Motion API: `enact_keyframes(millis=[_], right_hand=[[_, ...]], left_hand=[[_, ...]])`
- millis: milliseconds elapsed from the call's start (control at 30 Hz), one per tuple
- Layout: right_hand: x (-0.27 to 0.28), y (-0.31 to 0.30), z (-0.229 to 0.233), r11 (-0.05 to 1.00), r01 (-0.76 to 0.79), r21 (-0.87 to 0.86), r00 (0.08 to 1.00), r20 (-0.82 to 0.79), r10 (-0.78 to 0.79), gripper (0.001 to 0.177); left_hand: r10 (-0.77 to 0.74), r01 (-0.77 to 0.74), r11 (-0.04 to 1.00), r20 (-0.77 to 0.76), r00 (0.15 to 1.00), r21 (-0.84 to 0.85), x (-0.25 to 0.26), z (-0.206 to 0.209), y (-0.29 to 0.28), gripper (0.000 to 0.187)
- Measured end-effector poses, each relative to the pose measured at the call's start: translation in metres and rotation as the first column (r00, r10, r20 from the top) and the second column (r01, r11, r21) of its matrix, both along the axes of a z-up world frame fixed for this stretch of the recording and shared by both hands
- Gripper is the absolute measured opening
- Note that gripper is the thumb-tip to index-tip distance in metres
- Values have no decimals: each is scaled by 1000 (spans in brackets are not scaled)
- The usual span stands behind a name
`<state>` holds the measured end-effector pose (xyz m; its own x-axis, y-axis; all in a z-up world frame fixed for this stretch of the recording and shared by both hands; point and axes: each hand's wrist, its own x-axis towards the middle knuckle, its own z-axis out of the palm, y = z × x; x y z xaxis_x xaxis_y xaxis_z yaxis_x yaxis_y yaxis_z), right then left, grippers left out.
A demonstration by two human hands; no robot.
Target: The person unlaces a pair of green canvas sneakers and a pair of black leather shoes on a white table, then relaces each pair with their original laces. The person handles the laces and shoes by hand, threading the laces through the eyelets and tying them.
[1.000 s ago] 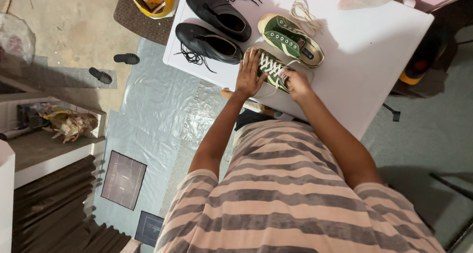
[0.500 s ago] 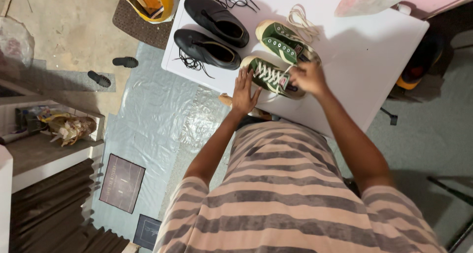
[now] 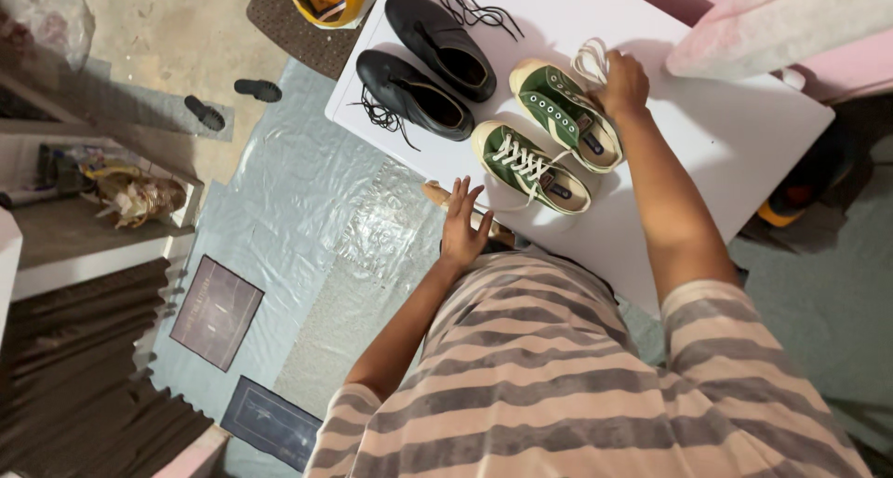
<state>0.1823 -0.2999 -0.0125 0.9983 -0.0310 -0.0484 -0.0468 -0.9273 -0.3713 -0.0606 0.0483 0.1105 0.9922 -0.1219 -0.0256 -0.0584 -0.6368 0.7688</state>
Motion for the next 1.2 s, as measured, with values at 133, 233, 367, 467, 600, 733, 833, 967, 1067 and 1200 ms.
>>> enact_keyframes(millis=[133,233,367,467,600,733,833,967,1067,1200], right_hand=[[2,-10,-7,986,11,166,997,-80,3,29],[-6,-11,9,928,-27,372,994,104,-13,21],[-30,-5,59,602,68,795,983,51,-178,5],[-68,10,94,523,88,848,978,26,-208,4],[-127,39,105,384,73,920,996,-49,-73,3],[-163,69,82,455,-68,888,997,70,11,20],[-180,83,69,552,-18,833,996,64,-65,20],[-180,93,76,509,305,804,952,-264,-155,34],[-186,103,87,430,395,811,918,-365,-155,35],[-183,112,106,537,258,803,966,-226,-126,31]], left_hand=[[66,-67,997,-24,998,-44,1,2,-7,47],[61,-62,996,-4,998,-65,11,5,-18,42],[48,-37,989,79,996,-144,37,11,-40,36],[47,-53,962,-30,998,-267,63,12,-62,32],[-138,-19,721,-169,976,-692,101,-8,-93,41],[-213,-12,656,-200,956,-755,120,-50,-118,27],[-142,15,747,-137,980,-664,115,-67,-120,29],[-183,16,712,-164,969,-702,106,-59,-110,32],[-252,-60,667,-301,920,-743,94,-46,-100,31],[-222,-199,666,-446,867,-719,96,-27,-90,27]])
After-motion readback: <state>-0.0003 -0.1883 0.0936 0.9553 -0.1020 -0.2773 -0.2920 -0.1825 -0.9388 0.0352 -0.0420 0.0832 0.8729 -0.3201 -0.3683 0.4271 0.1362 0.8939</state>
